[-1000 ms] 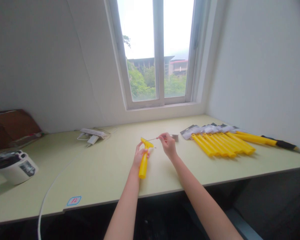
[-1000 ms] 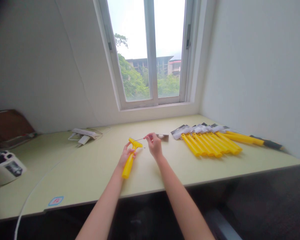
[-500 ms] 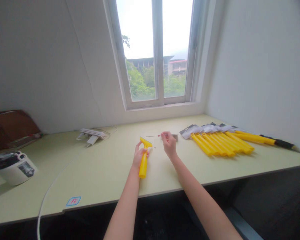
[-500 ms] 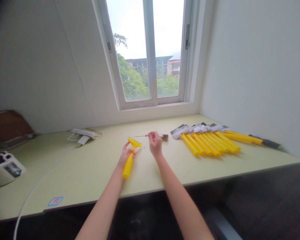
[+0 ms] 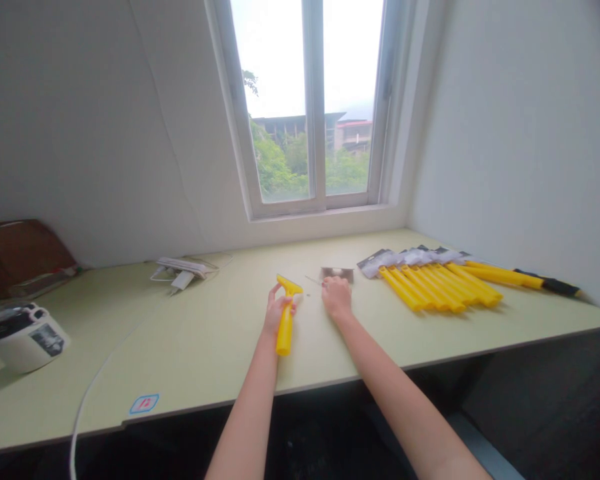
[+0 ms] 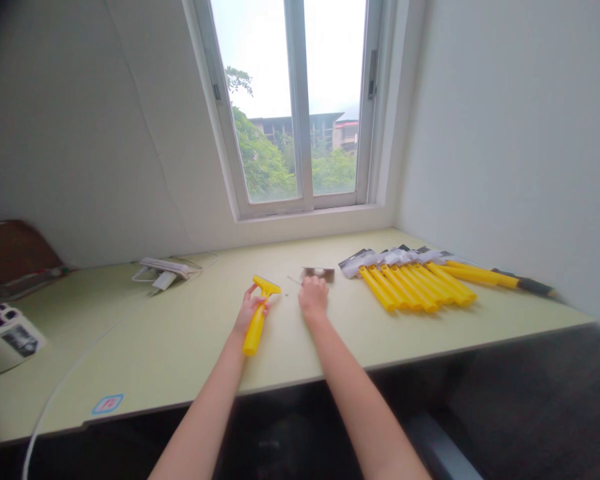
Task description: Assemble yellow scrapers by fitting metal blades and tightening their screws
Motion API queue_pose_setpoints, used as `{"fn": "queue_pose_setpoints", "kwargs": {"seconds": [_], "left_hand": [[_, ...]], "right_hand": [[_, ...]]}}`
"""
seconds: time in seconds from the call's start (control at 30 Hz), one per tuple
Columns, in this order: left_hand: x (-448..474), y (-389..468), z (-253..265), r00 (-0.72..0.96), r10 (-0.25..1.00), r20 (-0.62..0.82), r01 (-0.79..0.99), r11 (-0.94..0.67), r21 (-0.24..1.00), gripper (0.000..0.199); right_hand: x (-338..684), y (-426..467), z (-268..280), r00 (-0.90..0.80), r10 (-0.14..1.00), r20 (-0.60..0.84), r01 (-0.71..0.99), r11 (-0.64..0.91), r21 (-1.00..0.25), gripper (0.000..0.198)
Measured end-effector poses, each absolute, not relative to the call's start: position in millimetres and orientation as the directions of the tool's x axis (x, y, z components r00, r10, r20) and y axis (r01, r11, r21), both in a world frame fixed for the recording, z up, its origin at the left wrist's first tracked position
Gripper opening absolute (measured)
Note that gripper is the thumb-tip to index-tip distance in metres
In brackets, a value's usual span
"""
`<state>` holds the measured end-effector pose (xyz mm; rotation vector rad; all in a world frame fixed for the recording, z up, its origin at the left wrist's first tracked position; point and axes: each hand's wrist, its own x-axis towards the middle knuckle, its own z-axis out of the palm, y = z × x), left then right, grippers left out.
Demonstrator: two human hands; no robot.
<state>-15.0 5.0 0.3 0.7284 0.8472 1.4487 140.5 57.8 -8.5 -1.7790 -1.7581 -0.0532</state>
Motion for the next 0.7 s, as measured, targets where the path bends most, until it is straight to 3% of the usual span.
{"fn": "queue_pose_setpoints", "kwargs": {"seconds": [0.17, 0.5, 0.7], "left_hand": [[-14.7, 5.0, 0.0, -0.042, 0.998, -0.035, -0.532, 0.007, 0.847, 0.068], [-13.6, 3.4, 1.4, -0.112, 0.993, -0.021, -0.523, -0.041, 0.851, 0.061], [-13.5, 3.2, 1.3, -0.131, 0.991, -0.029, -0.541, -0.047, 0.84, 0.06]], "right_hand": [[127.5, 53.9, -9.7, -0.104, 0.86, 0.5, 0.911, 0.284, -0.298, 0.017], [117.4, 49.8, -7.2, -0.253, 0.854, 0.455, 0.896, 0.385, -0.224, 0.024], [110.6, 50.1, -9.7, -0.251, 0.868, 0.428, 0.913, 0.359, -0.192, 0.024]]}}
